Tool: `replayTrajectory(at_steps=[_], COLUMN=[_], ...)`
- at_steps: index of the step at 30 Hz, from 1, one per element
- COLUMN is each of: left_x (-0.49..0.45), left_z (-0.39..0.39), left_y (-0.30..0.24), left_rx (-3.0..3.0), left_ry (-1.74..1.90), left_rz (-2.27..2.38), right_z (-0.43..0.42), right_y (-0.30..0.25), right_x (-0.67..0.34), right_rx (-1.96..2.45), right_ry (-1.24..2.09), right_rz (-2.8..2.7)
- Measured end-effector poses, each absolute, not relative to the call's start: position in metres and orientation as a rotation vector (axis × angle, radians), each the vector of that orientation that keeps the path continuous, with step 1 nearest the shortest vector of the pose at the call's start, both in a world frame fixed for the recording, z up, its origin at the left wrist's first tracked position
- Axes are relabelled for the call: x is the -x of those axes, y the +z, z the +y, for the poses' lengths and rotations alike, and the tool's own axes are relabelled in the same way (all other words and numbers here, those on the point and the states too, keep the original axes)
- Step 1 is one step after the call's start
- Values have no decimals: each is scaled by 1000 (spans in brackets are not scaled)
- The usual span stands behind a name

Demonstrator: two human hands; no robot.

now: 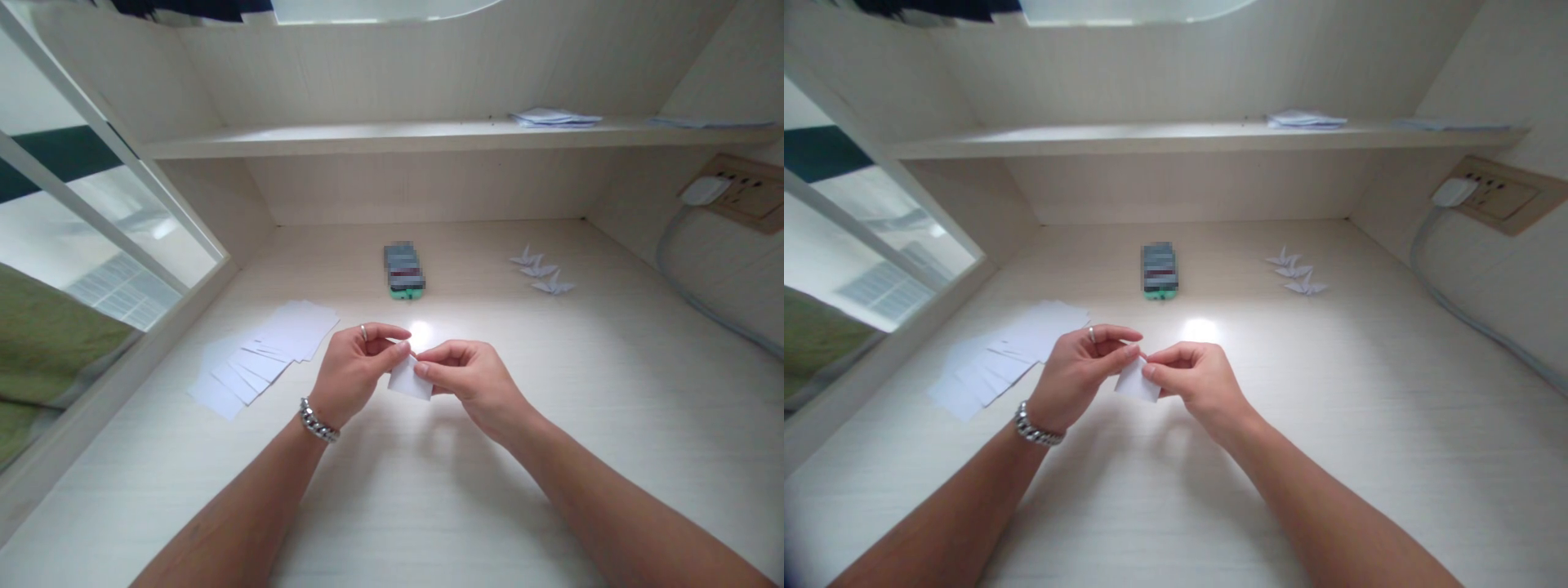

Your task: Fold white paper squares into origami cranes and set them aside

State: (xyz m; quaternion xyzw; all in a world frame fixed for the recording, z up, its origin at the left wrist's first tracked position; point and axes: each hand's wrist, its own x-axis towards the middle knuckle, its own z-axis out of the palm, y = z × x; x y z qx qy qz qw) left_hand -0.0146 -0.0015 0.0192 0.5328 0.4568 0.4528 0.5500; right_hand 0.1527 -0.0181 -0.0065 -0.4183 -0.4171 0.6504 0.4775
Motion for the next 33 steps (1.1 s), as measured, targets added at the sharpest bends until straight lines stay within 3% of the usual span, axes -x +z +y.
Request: replayTrajectory(at_steps=[14, 33], left_x=[15, 9], left_z=[-3, -5], left_y=[17, 23], left_rx=[-1234, -1177], left_ry=[1093, 1081], left_rz=[1021, 1140], right_z=[-20, -18], right_y=[-3, -9], right_x=[-151, -153], right_rx=[1042, 984], right_ry=[1392, 1524], right_rz=[-1118, -1095])
